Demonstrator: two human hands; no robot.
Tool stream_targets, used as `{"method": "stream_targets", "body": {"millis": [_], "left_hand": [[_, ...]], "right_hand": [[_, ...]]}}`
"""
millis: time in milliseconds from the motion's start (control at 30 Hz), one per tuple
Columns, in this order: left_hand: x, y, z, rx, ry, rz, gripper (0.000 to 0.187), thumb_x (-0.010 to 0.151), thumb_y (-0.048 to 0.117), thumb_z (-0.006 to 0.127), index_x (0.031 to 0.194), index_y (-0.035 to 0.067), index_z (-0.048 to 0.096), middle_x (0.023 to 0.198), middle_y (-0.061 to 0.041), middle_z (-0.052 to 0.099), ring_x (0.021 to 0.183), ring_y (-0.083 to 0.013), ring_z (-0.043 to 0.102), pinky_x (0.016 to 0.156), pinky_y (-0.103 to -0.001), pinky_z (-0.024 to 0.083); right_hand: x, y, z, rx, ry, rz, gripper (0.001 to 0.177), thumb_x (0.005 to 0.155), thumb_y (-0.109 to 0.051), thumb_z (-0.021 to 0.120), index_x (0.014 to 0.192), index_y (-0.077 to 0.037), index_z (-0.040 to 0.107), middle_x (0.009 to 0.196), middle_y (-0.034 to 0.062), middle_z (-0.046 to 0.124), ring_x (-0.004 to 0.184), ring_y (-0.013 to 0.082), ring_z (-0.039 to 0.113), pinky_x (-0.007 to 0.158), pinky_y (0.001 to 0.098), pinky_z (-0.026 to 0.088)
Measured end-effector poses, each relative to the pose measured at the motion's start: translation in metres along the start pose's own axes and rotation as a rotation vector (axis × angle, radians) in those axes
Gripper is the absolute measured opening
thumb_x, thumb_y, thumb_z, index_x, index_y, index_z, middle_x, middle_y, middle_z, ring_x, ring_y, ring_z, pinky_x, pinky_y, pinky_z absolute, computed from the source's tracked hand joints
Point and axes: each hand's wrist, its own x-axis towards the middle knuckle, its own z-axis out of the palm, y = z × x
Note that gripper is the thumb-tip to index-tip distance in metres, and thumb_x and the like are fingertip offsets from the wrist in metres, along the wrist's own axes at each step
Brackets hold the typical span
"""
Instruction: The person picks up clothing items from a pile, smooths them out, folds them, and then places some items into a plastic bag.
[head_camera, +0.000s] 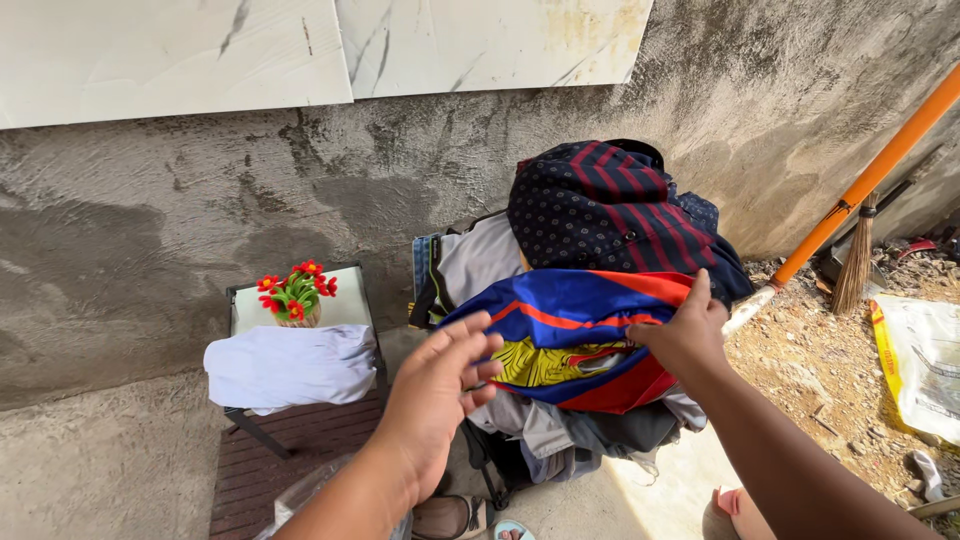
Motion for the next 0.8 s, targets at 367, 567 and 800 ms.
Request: {"method": "stream_targets", "body": {"millis": [367,567,800], "left_hand": [[0.118,-0.086,0.009,0.989,0.286,0.898,0.103,0.054,0.016,0.097,0.147,0.006,0.053,0.133,-0.019,0.054,0.119,-0.0302,0.053,0.098,-0.035,0.045],[0.075,-0.023,-0.038,0.493,0.067,0.283,0.038,0.076,0.014,0.082,0.112,0.003,0.079,0.100,-0.008,0.082,0.090,-0.0151,0.073,0.084,-0.030,0.058],[-0.052,0.029,-0.119,1.239,0.302,-0.083,0.044,0.073,0.024,0.085,0.112,0.007,0.077,0.096,-0.008,0.081,0.087,-0.0193,0.074,0.083,-0.032,0.058]], "right_hand": [[-0.012,-0.091,-0.041,0.981,-1.246,-0.236,0.036,0.084,0.004,0.055,0.118,0.002,0.066,0.107,0.0108,0.073,0.096,0.0185,0.070,0.092,0.0349,0.057],[-0.013,-0.148,-0.048,1.285,-1.349,-0.113,0.025,0.085,0.002,0.047,0.102,-0.002,0.065,0.099,0.0105,0.073,0.091,0.0232,0.071,0.091,0.0397,0.058],[-0.015,-0.156,-0.013,1.236,-1.015,-0.287,0.018,0.088,0.011,0.057,0.099,-0.002,0.063,0.095,0.0090,0.070,0.089,0.0201,0.070,0.087,0.0348,0.058]]}}
